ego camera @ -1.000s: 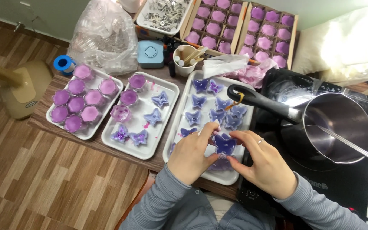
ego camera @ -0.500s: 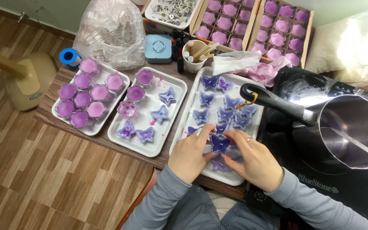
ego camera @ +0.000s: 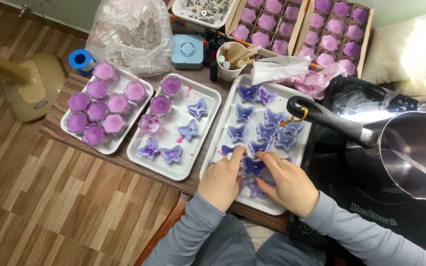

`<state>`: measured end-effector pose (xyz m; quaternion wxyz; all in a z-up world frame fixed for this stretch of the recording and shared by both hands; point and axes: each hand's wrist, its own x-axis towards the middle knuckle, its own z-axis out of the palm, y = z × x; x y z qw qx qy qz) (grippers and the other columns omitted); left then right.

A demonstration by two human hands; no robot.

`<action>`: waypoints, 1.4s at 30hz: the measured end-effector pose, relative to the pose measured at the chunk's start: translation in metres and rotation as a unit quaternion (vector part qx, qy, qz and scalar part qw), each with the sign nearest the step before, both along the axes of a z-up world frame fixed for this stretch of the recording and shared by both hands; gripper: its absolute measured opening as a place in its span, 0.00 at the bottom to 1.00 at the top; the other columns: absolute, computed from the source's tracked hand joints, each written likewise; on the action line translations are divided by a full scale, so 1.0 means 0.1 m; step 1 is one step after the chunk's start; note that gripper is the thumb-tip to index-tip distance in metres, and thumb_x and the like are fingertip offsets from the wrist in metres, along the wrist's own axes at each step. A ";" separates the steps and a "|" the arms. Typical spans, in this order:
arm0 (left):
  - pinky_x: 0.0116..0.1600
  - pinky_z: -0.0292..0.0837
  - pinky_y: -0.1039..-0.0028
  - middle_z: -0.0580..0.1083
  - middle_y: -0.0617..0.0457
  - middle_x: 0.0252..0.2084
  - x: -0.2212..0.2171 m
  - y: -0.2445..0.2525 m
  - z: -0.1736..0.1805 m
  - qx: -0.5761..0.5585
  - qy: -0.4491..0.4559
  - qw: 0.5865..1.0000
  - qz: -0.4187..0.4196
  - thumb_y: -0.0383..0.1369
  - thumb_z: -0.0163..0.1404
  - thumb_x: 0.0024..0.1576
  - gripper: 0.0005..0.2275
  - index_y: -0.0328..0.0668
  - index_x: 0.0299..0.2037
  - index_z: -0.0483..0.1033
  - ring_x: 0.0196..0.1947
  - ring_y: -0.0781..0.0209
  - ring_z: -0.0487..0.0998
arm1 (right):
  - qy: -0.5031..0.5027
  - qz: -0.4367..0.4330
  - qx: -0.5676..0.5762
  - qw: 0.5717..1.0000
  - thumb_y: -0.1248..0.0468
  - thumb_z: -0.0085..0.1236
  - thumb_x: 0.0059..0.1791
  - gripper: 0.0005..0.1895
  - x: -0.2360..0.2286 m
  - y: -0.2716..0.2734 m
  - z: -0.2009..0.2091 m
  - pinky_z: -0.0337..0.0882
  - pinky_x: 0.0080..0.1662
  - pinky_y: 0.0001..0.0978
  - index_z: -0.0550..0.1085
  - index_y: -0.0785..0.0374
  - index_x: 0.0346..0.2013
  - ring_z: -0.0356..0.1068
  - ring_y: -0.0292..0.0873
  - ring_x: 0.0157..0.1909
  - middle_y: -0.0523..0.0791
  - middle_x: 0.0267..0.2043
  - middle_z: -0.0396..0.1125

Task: The person wipes spilled wax from the induction cooktop with a tissue, then dips butterfly-shaped candles one at a time into a saucepan of melted purple wax using a spoon, and places the coated candles onto trays to set alongside other finished candles.

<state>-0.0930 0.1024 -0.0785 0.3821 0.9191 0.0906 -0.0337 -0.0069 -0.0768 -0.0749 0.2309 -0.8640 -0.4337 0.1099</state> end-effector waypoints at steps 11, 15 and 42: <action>0.37 0.77 0.57 0.79 0.43 0.36 -0.05 0.16 0.07 -0.012 -0.024 0.996 0.085 0.29 0.58 0.53 0.22 0.44 0.57 0.64 0.35 0.43 0.83 | 0.006 0.003 -0.020 1.000 0.61 0.64 0.43 0.31 0.01 0.05 -0.10 0.75 0.43 0.41 0.65 0.64 0.58 0.74 0.53 0.43 0.51 0.50 0.70; 0.37 0.77 0.59 0.80 0.46 0.37 -0.04 0.18 0.05 -0.021 -0.046 0.994 0.095 0.30 0.59 0.52 0.22 0.43 0.56 0.65 0.35 0.46 0.83 | 0.012 -0.006 -0.038 0.999 0.60 0.64 0.43 0.32 0.01 0.06 -0.14 0.75 0.44 0.41 0.65 0.64 0.59 0.74 0.52 0.43 0.50 0.49 0.70; 0.36 0.76 0.57 0.80 0.46 0.37 -0.03 0.13 0.05 0.011 -0.032 0.994 0.101 0.35 0.59 0.54 0.21 0.44 0.55 0.66 0.35 0.43 0.82 | -0.012 -0.059 -0.079 0.995 0.61 0.64 0.43 0.34 -0.09 0.23 -0.12 0.76 0.39 0.39 0.62 0.68 0.60 0.74 0.50 0.41 0.51 0.48 0.70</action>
